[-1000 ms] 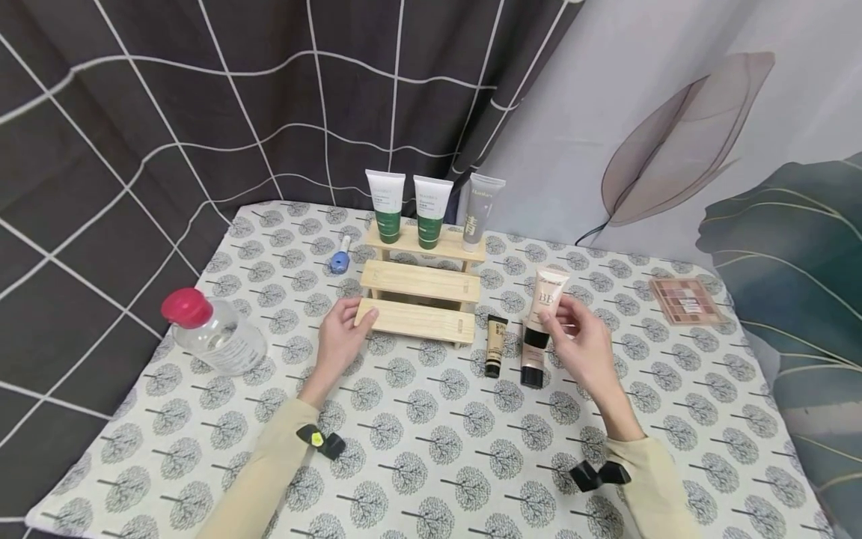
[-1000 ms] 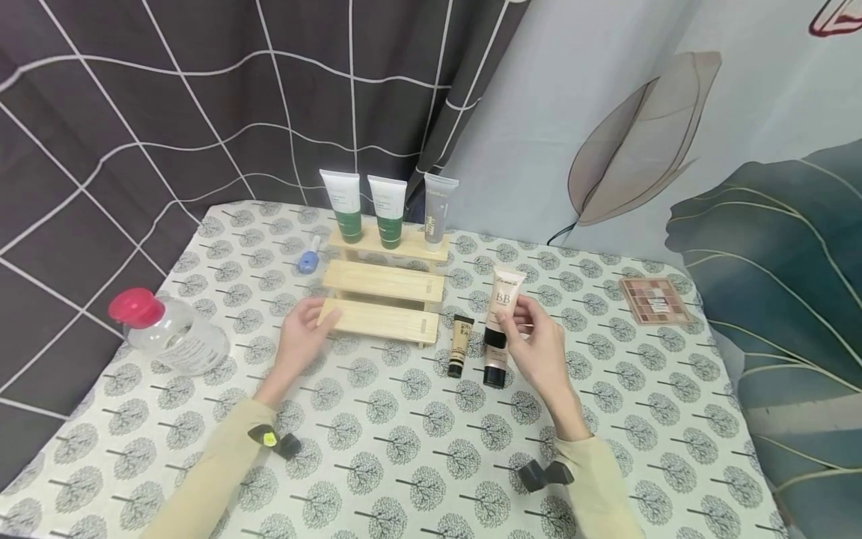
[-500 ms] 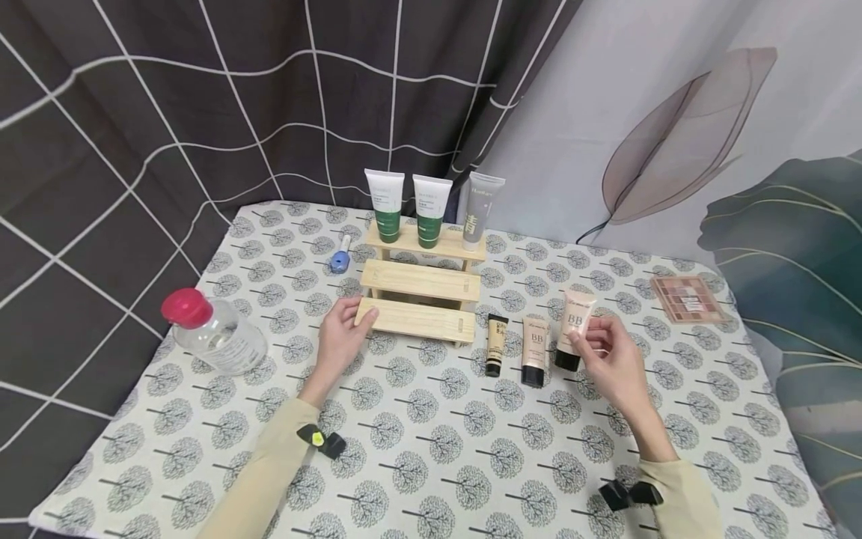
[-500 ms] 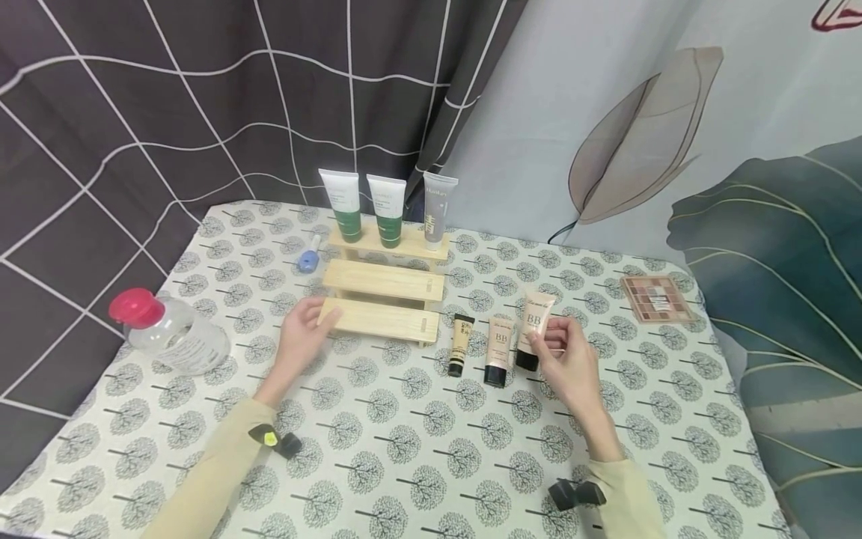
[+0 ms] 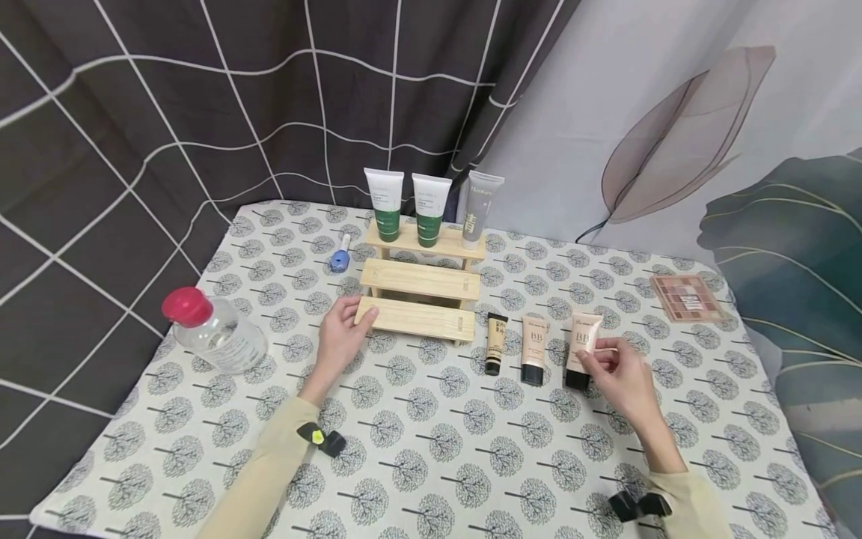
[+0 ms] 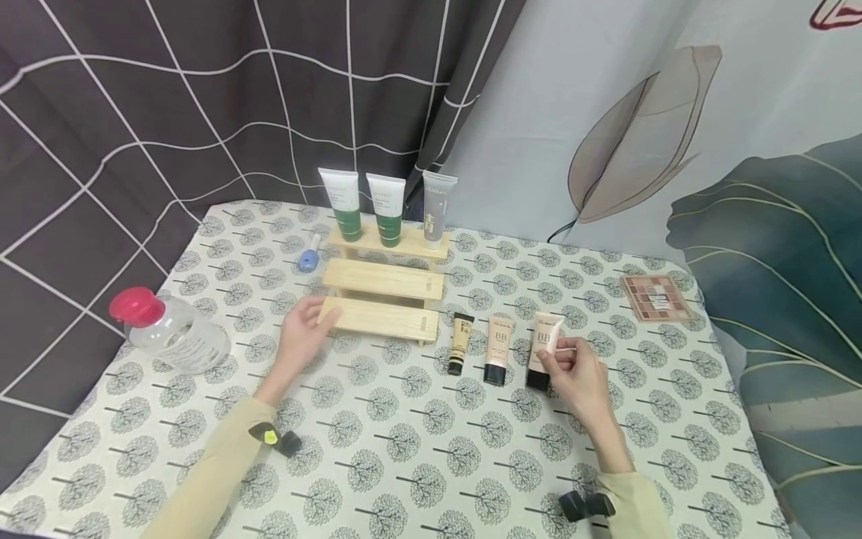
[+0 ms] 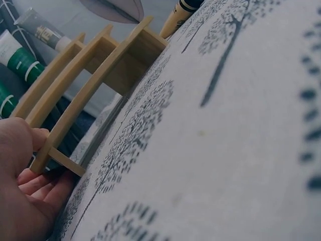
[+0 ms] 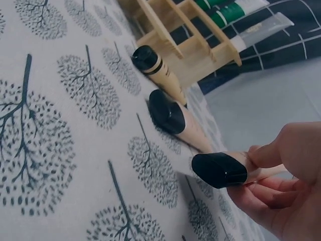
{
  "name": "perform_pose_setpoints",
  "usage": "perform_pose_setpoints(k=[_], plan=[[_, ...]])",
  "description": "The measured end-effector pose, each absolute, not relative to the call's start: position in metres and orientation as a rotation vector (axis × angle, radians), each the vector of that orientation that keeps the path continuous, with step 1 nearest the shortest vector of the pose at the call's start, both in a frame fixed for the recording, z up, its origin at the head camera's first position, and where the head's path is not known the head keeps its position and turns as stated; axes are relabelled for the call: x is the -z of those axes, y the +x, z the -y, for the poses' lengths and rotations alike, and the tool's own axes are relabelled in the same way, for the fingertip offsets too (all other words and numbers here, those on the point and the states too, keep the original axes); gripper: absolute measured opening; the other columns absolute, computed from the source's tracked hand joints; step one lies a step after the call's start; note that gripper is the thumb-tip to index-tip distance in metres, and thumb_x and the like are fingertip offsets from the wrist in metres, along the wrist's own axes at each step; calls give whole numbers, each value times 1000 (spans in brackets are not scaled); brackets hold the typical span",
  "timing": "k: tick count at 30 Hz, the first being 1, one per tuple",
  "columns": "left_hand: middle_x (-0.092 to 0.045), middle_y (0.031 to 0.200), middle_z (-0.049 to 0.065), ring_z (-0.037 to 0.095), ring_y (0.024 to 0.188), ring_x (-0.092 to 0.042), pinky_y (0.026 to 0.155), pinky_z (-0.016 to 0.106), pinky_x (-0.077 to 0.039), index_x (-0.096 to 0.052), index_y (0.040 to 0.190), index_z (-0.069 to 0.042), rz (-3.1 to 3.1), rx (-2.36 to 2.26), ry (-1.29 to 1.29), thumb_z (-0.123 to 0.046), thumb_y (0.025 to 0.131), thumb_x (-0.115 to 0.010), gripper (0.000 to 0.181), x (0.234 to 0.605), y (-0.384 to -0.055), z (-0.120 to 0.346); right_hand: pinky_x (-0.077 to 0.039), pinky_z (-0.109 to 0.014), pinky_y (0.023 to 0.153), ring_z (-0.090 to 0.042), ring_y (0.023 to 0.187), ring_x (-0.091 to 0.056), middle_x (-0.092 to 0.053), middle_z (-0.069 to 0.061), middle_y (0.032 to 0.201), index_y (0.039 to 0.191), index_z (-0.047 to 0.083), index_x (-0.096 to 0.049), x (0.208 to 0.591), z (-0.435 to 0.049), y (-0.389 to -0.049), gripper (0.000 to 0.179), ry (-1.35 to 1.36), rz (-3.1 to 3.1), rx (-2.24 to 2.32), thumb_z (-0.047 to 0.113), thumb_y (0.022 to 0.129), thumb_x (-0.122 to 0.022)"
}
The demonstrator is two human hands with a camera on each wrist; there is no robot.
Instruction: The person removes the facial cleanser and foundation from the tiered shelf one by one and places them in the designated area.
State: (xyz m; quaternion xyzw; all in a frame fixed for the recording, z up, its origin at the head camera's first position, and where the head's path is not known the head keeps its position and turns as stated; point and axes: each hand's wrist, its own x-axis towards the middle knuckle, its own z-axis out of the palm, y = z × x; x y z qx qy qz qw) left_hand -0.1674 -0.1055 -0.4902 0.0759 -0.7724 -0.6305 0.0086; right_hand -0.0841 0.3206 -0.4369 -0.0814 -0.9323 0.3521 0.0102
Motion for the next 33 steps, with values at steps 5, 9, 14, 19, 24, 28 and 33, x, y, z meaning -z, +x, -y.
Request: perform_pose_setpoints(k=[5,9,14,19,24,28,33], plan=[[-62,135,26,37,122,-65,96,24,-60,-52,137,3,2422,1959,235,-17,95,-72,50,490,-167,106,-58,-18,59,-13,78,-68,-73,-28,103,124,-8,-52,442,-324,-83,47,-267,2963,-1081,28,98,-68],[-63,134,25,36,120,-66,94,23,-61,-53,137,2,2421,1972,249,-18,95,-72,50,490,-167,106,-56,-17,58,-12,77,-65,-72,-25,100,119,-9,-56,445,-323,-83,45,-266,2956,-1052,27,96,-71],[-62,135,26,39,120,-66,93,22,-61,-53,137,3,2405,2006,241,-17,95,-72,50,490,-167,106,-52,-16,58,-12,74,-62,-71,-22,97,114,-9,-62,449,-323,-84,44,-297,2940,-1006,28,94,-73],[-62,136,26,38,121,-65,93,23,-60,-53,137,3,2404,2001,231,-18,95,-72,51,489,-168,106,-51,-20,60,-17,75,-64,-72,-23,96,114,-10,-63,451,-327,-86,48,-326,2995,-973,33,95,-72],[-61,136,26,38,121,-65,94,23,-60,-52,137,3,2414,1989,236,-17,95,-72,51,490,-168,105,-51,-20,59,-18,76,-64,-71,-22,95,116,-11,-61,451,-332,-85,50,-347,3035,-979,34,96,-70],[-62,135,26,37,121,-66,93,23,-61,-53,137,3,2415,1986,242,-17,94,-73,51,491,-168,106,-52,-21,60,-20,77,-64,-70,-21,96,117,-11,-60,450,-332,-83,50,-348,3048,-975,34,96,-69],[-62,135,25,37,121,-66,94,23,-60,-53,137,2,2416,1973,239,-18,94,-73,51,491,-167,106,-57,-35,69,-31,85,-68,-70,-24,100,120,-12,-58,443,-327,-84,49,-306,3036,-888,30,97,-67]])
